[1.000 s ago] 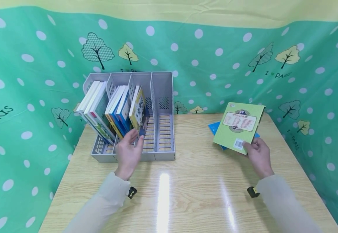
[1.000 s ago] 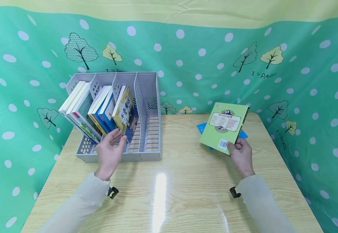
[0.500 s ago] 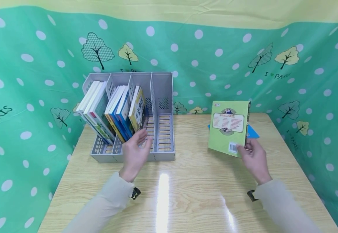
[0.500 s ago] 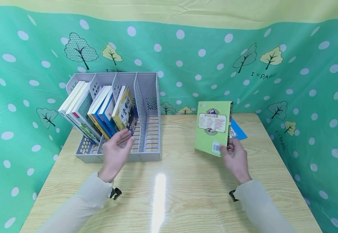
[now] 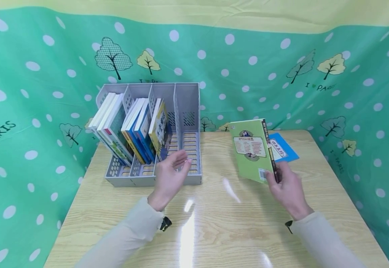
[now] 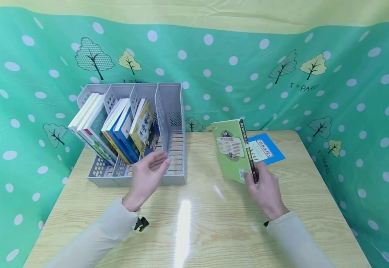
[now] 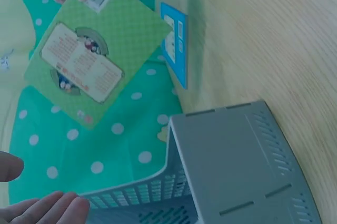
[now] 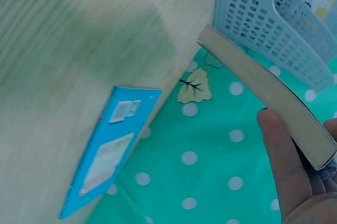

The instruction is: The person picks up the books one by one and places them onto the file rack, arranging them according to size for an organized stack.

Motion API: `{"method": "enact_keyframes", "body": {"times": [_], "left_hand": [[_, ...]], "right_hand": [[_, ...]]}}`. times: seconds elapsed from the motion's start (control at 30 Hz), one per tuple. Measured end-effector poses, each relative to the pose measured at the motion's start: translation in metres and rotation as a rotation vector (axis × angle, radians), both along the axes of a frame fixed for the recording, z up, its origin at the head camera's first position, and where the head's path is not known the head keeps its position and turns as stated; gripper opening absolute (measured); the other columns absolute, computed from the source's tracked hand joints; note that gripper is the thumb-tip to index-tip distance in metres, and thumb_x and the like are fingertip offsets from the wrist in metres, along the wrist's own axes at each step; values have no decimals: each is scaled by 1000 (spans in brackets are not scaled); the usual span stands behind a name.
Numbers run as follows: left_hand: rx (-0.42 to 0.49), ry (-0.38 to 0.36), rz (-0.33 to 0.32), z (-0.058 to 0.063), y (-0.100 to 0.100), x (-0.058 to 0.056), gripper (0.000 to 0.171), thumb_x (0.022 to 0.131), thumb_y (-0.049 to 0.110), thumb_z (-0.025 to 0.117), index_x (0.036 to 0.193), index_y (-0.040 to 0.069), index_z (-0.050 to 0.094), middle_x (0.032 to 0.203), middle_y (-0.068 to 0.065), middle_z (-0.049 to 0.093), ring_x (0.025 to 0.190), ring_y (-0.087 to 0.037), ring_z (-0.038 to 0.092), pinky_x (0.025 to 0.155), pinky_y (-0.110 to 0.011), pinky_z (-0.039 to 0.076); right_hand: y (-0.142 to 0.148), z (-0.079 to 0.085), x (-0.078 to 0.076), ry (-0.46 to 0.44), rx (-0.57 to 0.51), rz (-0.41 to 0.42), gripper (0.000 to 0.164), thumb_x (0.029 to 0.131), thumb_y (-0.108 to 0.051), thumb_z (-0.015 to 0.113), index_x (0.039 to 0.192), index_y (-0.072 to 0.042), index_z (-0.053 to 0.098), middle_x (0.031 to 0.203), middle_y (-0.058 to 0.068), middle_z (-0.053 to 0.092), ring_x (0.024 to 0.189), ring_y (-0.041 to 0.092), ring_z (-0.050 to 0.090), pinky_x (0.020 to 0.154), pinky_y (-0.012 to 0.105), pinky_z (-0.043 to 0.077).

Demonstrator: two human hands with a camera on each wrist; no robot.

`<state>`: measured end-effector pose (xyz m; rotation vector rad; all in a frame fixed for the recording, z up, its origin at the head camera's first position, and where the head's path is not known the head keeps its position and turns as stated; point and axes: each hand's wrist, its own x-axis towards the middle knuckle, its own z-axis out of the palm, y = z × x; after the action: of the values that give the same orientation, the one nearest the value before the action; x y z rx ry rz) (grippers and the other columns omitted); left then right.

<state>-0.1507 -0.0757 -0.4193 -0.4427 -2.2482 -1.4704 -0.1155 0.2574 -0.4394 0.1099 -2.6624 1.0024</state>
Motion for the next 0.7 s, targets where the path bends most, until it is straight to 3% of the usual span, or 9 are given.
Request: {"method": "enact_keyframes", "body": {"times": [0.27, 0.47, 0.7], "left_hand": [[58, -80, -74, 5, 14, 4, 31, 89, 11, 68, 115, -5, 63, 106, -19, 68, 93, -24, 69, 81, -30, 57], [148, -213, -141, 10, 23, 6, 36, 88, 14, 70, 119, -2, 62, 111, -16, 67, 99, -24, 67, 83, -28, 56], [228, -386, -209, 38, 39, 18, 38, 88, 5, 68, 122, -10, 58, 116, -24, 63, 105, -32, 64, 86, -27, 54]], "right_hand": [[-10, 6, 4, 70, 82, 44, 14, 93, -12, 60, 95, -6, 48, 60, 0, 43, 42, 9, 36, 32, 21, 30], [-14, 6, 6, 105, 129, 76, 14, 91, -7, 60, 96, -4, 48, 63, 3, 49, 40, 6, 35, 30, 18, 31], [-20, 5, 4, 404, 262, 195, 13, 84, -3, 59, 92, 0, 49, 68, 7, 57, 46, 8, 44, 33, 16, 37]]}}
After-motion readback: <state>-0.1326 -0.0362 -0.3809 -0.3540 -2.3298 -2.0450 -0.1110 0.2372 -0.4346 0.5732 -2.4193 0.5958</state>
